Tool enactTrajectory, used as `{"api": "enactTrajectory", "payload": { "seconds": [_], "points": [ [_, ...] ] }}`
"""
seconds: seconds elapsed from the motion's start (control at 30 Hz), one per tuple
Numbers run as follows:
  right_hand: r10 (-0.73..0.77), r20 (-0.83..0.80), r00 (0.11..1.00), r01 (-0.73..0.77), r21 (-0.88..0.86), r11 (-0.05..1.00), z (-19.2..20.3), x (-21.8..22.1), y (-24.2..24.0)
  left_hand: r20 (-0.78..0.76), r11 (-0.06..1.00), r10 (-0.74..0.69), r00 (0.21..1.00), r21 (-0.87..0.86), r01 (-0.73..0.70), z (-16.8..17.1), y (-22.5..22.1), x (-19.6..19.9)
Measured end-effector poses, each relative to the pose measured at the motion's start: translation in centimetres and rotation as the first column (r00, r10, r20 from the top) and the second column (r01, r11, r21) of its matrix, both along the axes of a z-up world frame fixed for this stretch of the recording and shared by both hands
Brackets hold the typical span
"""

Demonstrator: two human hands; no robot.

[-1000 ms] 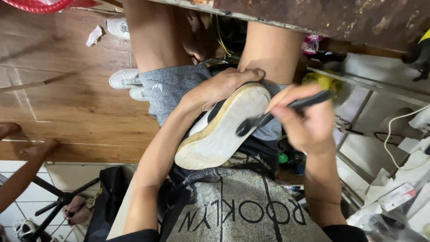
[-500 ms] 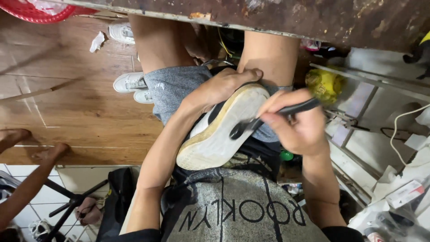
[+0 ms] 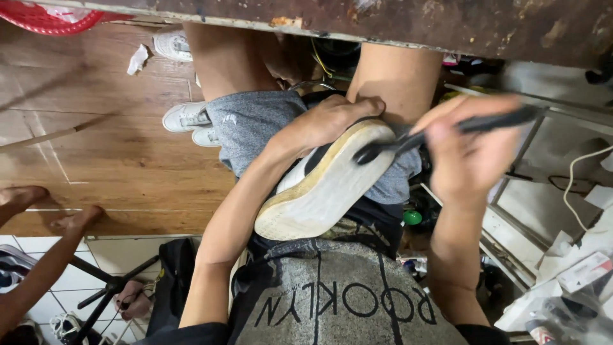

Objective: Applying a liquid substance, likely adhesive or cleaner, to the sole of a shoe using a handheld brush at a repair bench.

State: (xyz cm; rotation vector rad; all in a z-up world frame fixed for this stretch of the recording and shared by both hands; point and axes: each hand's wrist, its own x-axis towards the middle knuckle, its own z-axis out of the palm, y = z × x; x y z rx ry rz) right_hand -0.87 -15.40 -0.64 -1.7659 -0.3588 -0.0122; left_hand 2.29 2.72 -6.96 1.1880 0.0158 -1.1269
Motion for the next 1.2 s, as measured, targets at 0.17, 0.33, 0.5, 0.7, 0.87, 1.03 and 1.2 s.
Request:
{"api": "enactTrajectory", "payload": {
  "seconds": [0.17, 0.33, 0.5, 0.7, 0.87, 1.03, 1.2],
  "points": [
    [0.277, -0.110, 0.955, -0.274, 0.041, 0.961, 0.4, 0.0, 0.0, -0.114, 0.993, -0.023, 0.993, 0.115, 0.036, 0.9, -0.2, 0.2],
    [0.175, -0.113, 0.978, -0.181, -0.038, 0.983, 0.9, -0.2, 0.6, 0.001, 0.996, -0.047, 0.999, 0.077, 0.047, 1.2, -0.3, 0.2],
    [0.040, -0.002, 0.999, -0.040, -0.009, 0.999, 0.8, -0.1, -0.3, -0.029, 0.995, -0.046, 0.999, 0.086, 0.049, 1.4, -0.5, -0.2],
    [0.215, -0.056, 0.975, -0.212, 0.055, 0.976, -0.1, -0.8, -0.4, 0.002, 0.989, -0.061, 0.998, 0.135, 0.061, 1.5, -0.7, 0.1],
    [-0.083, 0.014, 0.996, 0.082, 0.040, 0.996, 0.3, -0.7, 0.7, -0.055, 0.988, -0.039, 0.998, 0.149, 0.047, 2.4, -0.8, -0.1],
    [-0.015, 0.024, 1.000, 0.013, 0.042, 0.999, -0.8, -0.5, -0.5, 0.035, 0.986, -0.064, 0.997, 0.158, 0.057, 1.3, -0.7, -0.1],
    [0.188, -0.021, 0.982, -0.187, 0.042, 0.981, 0.0, -1.1, 0.1, 0.001, 0.982, -0.064, 0.998, 0.181, 0.063, 2.2, -0.7, 0.2]
  ]
}}
